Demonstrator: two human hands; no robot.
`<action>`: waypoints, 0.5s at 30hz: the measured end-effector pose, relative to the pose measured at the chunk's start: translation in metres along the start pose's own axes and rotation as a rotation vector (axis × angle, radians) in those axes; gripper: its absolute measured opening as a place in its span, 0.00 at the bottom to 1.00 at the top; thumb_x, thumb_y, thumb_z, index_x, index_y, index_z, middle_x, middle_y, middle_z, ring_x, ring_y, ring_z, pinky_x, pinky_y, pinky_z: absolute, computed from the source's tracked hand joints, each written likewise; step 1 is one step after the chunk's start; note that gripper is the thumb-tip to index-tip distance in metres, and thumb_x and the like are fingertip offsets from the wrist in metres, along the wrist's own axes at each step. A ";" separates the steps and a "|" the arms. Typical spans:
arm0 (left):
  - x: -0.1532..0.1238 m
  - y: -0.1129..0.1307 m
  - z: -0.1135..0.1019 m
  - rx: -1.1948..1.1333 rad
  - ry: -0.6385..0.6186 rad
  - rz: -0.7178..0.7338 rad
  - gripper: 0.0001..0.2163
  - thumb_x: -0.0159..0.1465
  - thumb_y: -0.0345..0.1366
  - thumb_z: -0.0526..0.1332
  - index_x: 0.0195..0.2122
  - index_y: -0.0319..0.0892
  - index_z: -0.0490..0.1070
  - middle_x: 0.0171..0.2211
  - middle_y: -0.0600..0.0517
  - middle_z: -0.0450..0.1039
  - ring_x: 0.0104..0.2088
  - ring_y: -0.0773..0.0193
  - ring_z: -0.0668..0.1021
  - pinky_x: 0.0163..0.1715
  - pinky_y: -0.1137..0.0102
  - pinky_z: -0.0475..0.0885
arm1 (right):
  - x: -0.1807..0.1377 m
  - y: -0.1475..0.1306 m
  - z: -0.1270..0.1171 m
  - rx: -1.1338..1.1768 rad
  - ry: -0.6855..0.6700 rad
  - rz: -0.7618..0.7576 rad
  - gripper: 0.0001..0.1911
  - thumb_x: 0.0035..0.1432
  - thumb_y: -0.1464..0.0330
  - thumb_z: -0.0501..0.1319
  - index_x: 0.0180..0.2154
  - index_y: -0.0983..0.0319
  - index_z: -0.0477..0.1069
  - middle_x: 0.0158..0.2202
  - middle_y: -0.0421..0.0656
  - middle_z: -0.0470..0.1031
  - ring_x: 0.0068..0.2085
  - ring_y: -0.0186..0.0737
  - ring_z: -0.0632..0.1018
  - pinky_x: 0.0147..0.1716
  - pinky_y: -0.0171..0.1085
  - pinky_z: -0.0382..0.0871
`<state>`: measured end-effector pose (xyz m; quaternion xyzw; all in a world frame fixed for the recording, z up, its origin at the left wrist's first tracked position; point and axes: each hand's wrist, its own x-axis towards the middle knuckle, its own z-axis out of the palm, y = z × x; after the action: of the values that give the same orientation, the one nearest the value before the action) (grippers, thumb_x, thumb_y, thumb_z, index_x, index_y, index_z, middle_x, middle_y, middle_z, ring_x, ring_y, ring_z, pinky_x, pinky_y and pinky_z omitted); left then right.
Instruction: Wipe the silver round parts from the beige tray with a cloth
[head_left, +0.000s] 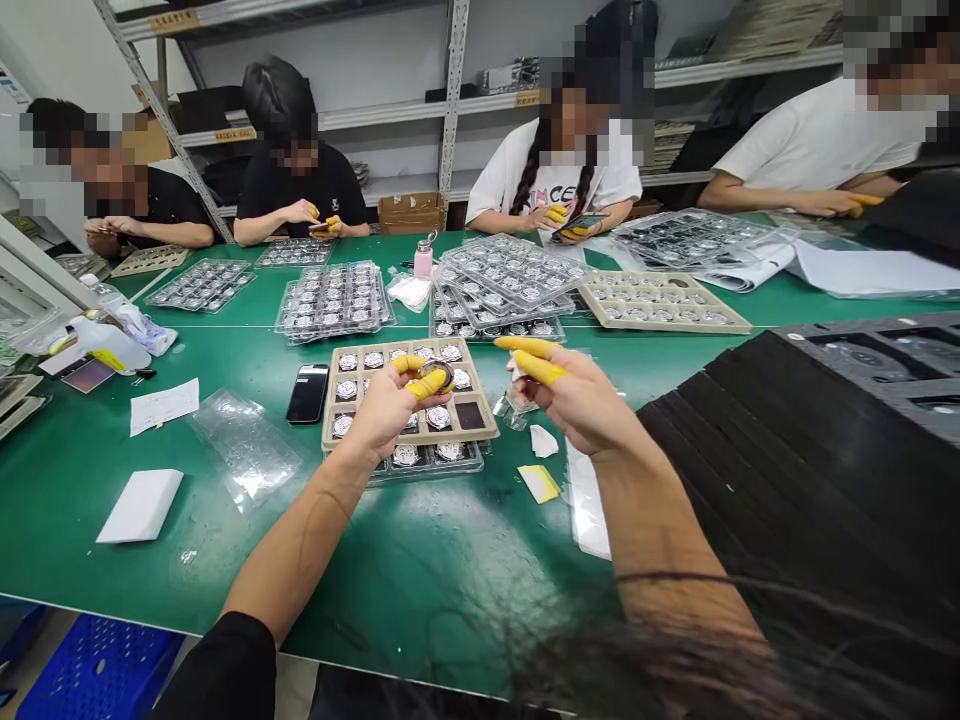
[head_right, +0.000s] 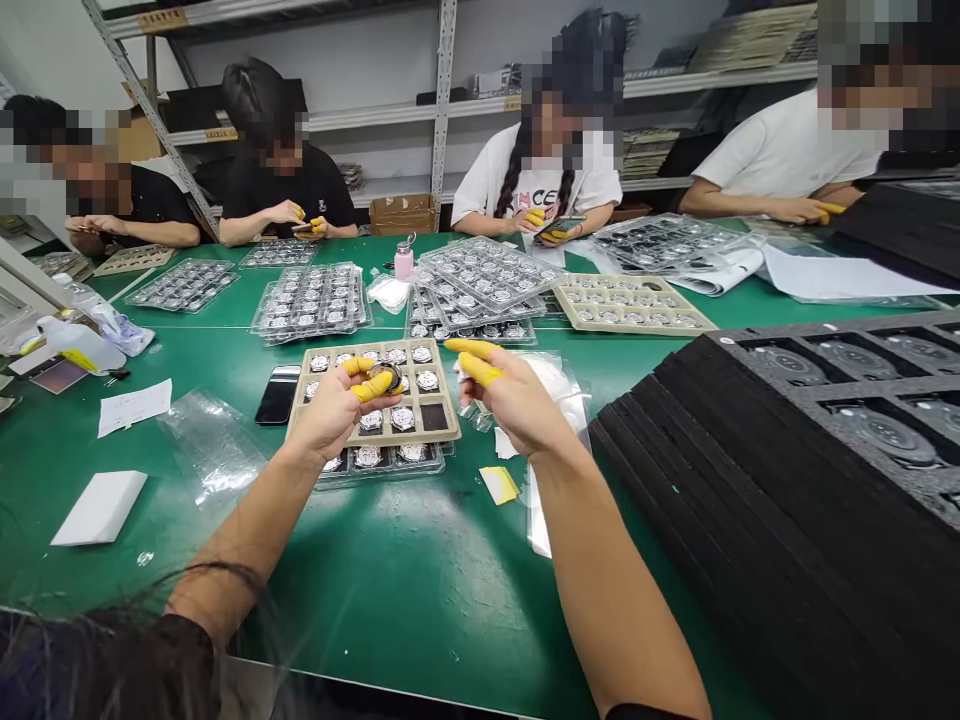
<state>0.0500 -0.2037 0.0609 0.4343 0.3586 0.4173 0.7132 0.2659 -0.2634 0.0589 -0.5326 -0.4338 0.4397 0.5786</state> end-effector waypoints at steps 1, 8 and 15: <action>0.000 -0.001 0.000 0.003 -0.004 0.004 0.12 0.58 0.25 0.73 0.38 0.36 0.71 0.37 0.49 0.77 0.38 0.62 0.83 0.45 0.61 0.82 | -0.002 -0.002 0.005 0.033 -0.018 0.026 0.31 0.45 0.49 0.76 0.46 0.59 0.76 0.32 0.40 0.74 0.29 0.33 0.73 0.29 0.36 0.72; 0.000 -0.003 -0.002 0.082 -0.123 0.058 0.23 0.46 0.40 0.82 0.37 0.37 0.73 0.36 0.49 0.78 0.39 0.60 0.82 0.46 0.59 0.81 | -0.006 0.001 0.019 -0.053 0.028 -0.004 0.31 0.32 0.46 0.80 0.34 0.60 0.78 0.33 0.44 0.80 0.34 0.40 0.78 0.32 0.39 0.77; 0.002 -0.009 -0.005 0.220 -0.192 0.174 0.23 0.49 0.47 0.79 0.38 0.39 0.76 0.39 0.47 0.79 0.41 0.58 0.80 0.48 0.58 0.77 | -0.008 0.003 0.021 -0.192 0.084 -0.088 0.31 0.34 0.47 0.79 0.36 0.61 0.82 0.29 0.43 0.78 0.32 0.38 0.76 0.31 0.38 0.72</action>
<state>0.0494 -0.2025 0.0507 0.5772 0.2931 0.3923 0.6535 0.2436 -0.2658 0.0564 -0.5840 -0.4724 0.3477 0.5612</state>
